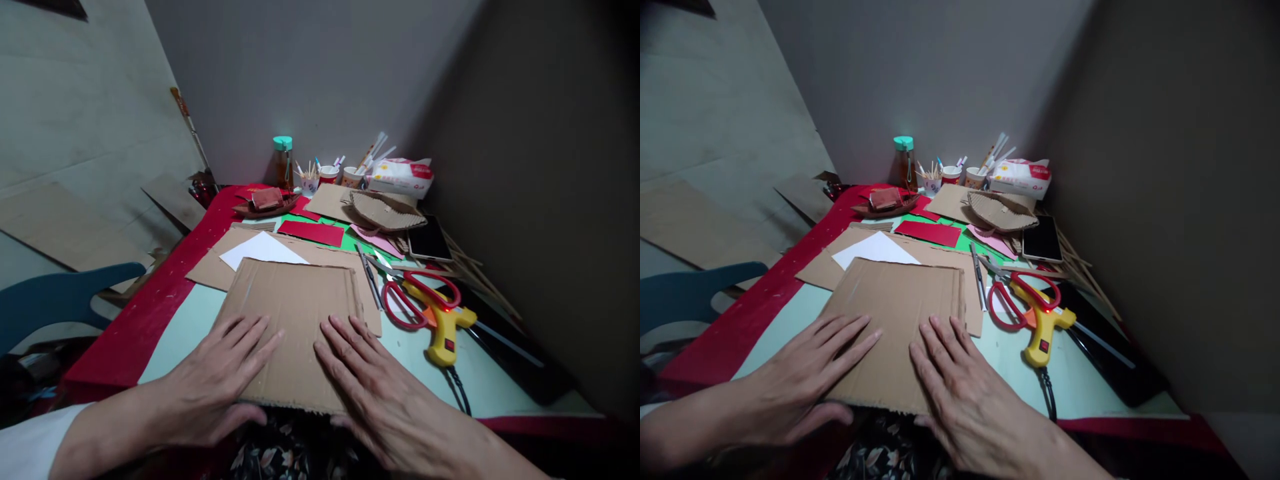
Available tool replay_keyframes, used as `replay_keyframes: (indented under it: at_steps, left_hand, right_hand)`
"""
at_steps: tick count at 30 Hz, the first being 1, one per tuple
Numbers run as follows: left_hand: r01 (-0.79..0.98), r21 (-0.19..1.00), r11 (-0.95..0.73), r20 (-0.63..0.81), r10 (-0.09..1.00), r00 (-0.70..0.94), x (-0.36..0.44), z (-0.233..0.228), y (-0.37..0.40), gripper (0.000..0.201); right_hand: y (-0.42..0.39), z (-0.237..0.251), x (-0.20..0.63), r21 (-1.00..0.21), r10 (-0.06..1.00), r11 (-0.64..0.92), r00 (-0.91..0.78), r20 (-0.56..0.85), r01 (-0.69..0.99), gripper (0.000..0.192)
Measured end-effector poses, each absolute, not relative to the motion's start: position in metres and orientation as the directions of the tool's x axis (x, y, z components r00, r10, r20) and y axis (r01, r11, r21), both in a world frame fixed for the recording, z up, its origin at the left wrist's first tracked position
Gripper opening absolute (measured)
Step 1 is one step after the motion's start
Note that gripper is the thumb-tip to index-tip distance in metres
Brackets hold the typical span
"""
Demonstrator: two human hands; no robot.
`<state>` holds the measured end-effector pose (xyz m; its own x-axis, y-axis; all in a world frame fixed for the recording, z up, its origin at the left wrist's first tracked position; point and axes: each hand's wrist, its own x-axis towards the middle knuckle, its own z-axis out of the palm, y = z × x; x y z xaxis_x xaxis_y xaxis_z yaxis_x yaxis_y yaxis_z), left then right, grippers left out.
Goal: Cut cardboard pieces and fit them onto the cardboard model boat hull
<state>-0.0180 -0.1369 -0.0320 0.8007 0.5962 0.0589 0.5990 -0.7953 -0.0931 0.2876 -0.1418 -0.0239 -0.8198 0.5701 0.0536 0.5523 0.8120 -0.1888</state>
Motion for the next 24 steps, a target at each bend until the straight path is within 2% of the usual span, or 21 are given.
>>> replay_keyframes:
  at_steps: [6, 9, 13, 17, 20, 24]
  left_hand:
    - [0.570, -0.283, -0.771, 0.082, 0.573, 0.816, -0.007, -0.025, -0.141, 0.069]
    - [0.537, -0.327, -0.778, 0.084, 0.543, 0.836, -0.008, -0.022, -0.143, 0.071]
    - [0.536, -0.295, -0.791, 0.124, 0.525, 0.842, -0.011, -0.020, -0.140, 0.086]
    - [0.435, -0.196, -0.879, 0.080, 0.428, 0.900, -0.013, -0.015, -0.132, 0.093]
    - [0.422, -0.123, -0.898, 0.055, 0.419, 0.906, -0.015, -0.012, -0.128, 0.094]
    - [0.439, -0.128, -0.889, 0.045, 0.437, 0.898, -0.018, -0.014, -0.123, 0.098]
  right_hand:
    - [-0.143, -0.017, 0.279, -0.099, 0.560, 0.828, -0.823, 0.098, 0.552, 0.069]
    - [-0.144, -0.017, 0.266, -0.051, 0.558, 0.829, -0.817, 0.147, 0.557, 0.078]
    - [-0.145, -0.023, 0.249, 0.002, 0.585, 0.799, -0.779, 0.225, 0.601, 0.080]
    - [-0.145, -0.031, 0.242, 0.139, 0.538, 0.798, -0.797, 0.273, 0.586, 0.070]
    - [-0.141, -0.030, 0.244, 0.169, 0.497, 0.821, -0.829, 0.256, 0.545, 0.065]
    - [-0.130, -0.011, 0.246, 0.113, 0.492, 0.855, -0.860, 0.136, 0.506, 0.057]
